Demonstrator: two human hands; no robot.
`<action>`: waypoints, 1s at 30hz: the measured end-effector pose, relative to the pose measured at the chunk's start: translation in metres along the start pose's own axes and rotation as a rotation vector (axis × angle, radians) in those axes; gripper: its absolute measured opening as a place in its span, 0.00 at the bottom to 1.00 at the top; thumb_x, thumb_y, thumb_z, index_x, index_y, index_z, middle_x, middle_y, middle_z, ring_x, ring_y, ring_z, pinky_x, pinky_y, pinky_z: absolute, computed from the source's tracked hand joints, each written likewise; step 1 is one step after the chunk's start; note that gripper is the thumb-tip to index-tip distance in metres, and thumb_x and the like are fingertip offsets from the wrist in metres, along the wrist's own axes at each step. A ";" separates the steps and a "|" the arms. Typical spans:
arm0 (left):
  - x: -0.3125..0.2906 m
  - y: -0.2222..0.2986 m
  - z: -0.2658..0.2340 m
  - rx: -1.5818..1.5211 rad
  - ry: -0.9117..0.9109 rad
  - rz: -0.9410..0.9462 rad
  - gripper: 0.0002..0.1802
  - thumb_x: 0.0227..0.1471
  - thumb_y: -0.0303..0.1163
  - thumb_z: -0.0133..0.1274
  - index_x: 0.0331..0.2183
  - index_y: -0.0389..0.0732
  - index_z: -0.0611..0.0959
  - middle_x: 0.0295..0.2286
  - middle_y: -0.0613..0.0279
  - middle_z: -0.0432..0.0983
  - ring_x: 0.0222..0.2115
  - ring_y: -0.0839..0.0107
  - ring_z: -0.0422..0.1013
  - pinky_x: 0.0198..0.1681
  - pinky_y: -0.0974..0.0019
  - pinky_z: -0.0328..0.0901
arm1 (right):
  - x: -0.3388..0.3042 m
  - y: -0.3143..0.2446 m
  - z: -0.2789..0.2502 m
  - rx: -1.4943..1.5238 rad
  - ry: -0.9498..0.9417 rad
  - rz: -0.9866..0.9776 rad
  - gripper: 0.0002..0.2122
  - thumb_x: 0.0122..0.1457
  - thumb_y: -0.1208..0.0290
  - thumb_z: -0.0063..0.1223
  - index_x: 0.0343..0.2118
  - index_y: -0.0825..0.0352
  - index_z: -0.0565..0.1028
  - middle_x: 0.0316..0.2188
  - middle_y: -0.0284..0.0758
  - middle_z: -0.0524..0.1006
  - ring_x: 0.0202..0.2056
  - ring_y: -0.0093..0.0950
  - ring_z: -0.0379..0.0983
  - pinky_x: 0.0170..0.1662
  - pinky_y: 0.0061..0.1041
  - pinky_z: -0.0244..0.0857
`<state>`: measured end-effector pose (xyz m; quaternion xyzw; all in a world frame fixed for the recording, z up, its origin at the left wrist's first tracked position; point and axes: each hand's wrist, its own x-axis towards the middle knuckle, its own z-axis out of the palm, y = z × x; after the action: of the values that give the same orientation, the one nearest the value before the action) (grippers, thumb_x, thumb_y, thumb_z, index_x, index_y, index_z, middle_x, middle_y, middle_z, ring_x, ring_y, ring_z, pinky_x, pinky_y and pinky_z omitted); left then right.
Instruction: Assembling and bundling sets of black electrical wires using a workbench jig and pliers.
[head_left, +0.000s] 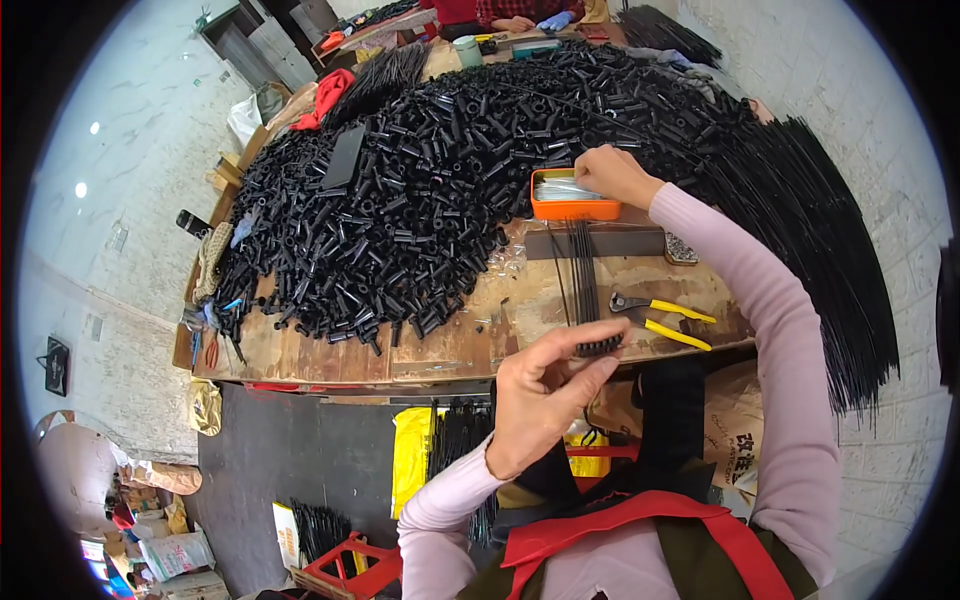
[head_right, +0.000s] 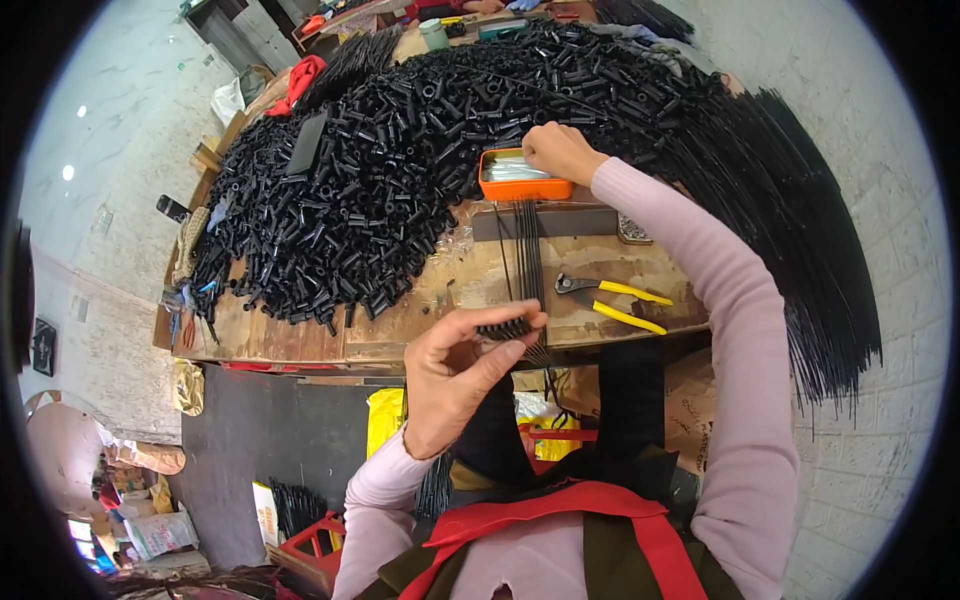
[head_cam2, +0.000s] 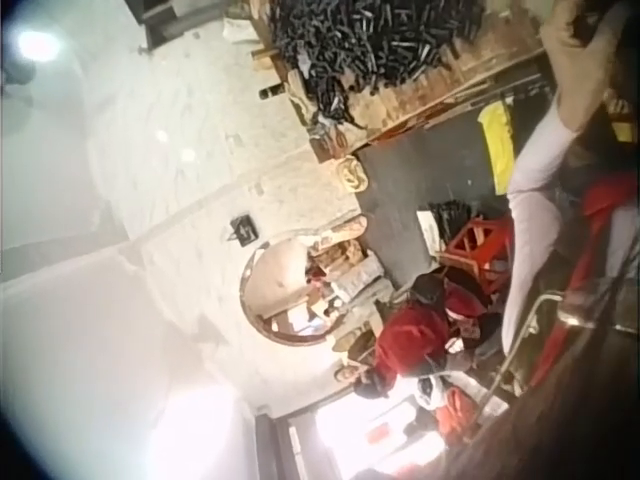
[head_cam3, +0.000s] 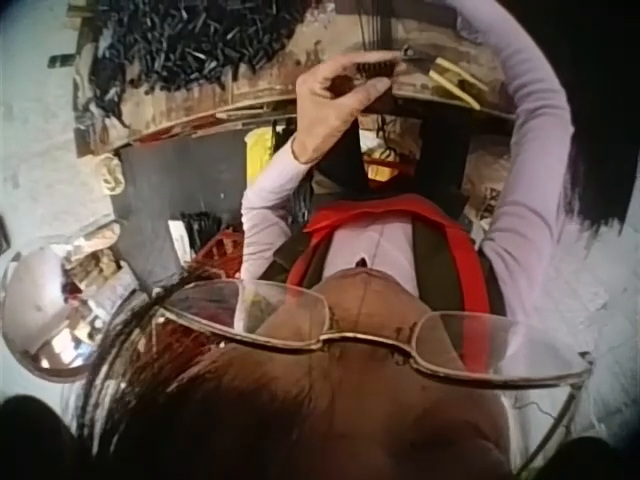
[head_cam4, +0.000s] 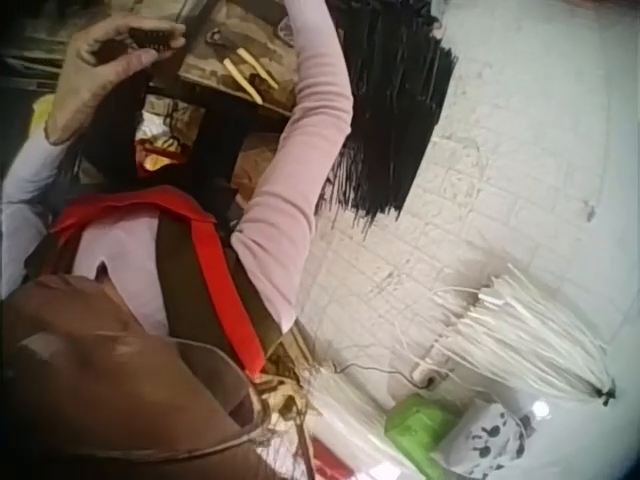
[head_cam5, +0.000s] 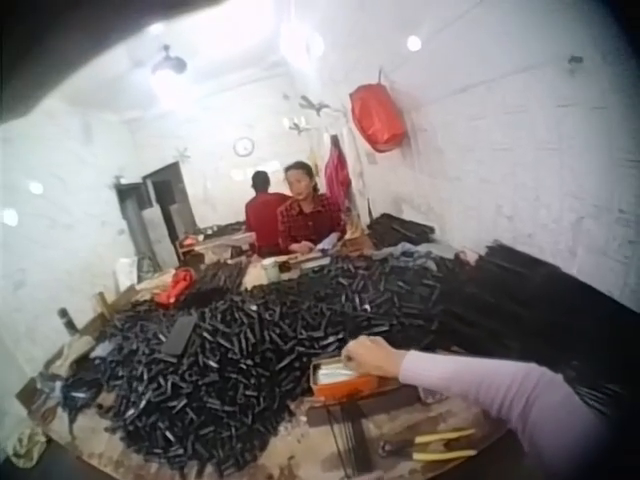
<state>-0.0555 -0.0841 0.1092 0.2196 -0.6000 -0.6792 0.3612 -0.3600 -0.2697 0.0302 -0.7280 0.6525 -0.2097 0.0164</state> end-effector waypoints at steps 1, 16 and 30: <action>0.002 -0.001 0.002 -0.004 -0.007 0.033 0.17 0.53 0.14 0.53 0.46 0.28 0.77 0.44 0.47 0.77 0.46 0.65 0.74 0.52 0.65 0.70 | -0.004 0.002 -0.006 -0.007 0.008 0.005 0.07 0.51 0.72 0.51 0.26 0.67 0.80 0.27 0.48 0.79 0.32 0.47 0.78 0.36 0.42 0.71; 0.011 0.000 -0.002 -0.069 0.067 0.054 0.13 0.55 0.20 0.54 0.44 0.29 0.80 0.37 0.53 0.80 0.39 0.70 0.77 0.47 0.66 0.73 | -0.201 -0.171 -0.151 -0.022 0.259 -0.459 0.24 0.47 0.82 0.55 0.50 0.59 0.77 0.31 0.34 0.72 0.27 0.31 0.71 0.30 0.28 0.68; 0.010 0.002 0.001 -0.119 0.085 0.057 0.12 0.56 0.22 0.54 0.43 0.30 0.81 0.35 0.56 0.80 0.37 0.73 0.77 0.44 0.72 0.73 | -0.212 -0.170 -0.136 -0.187 0.291 -0.499 0.26 0.48 0.80 0.57 0.54 0.62 0.73 0.30 0.34 0.69 0.29 0.30 0.71 0.29 0.29 0.66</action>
<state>-0.0617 -0.0911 0.1123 0.2091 -0.5487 -0.6932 0.4180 -0.2566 -0.0076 0.1449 -0.8265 0.4654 -0.2484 -0.1966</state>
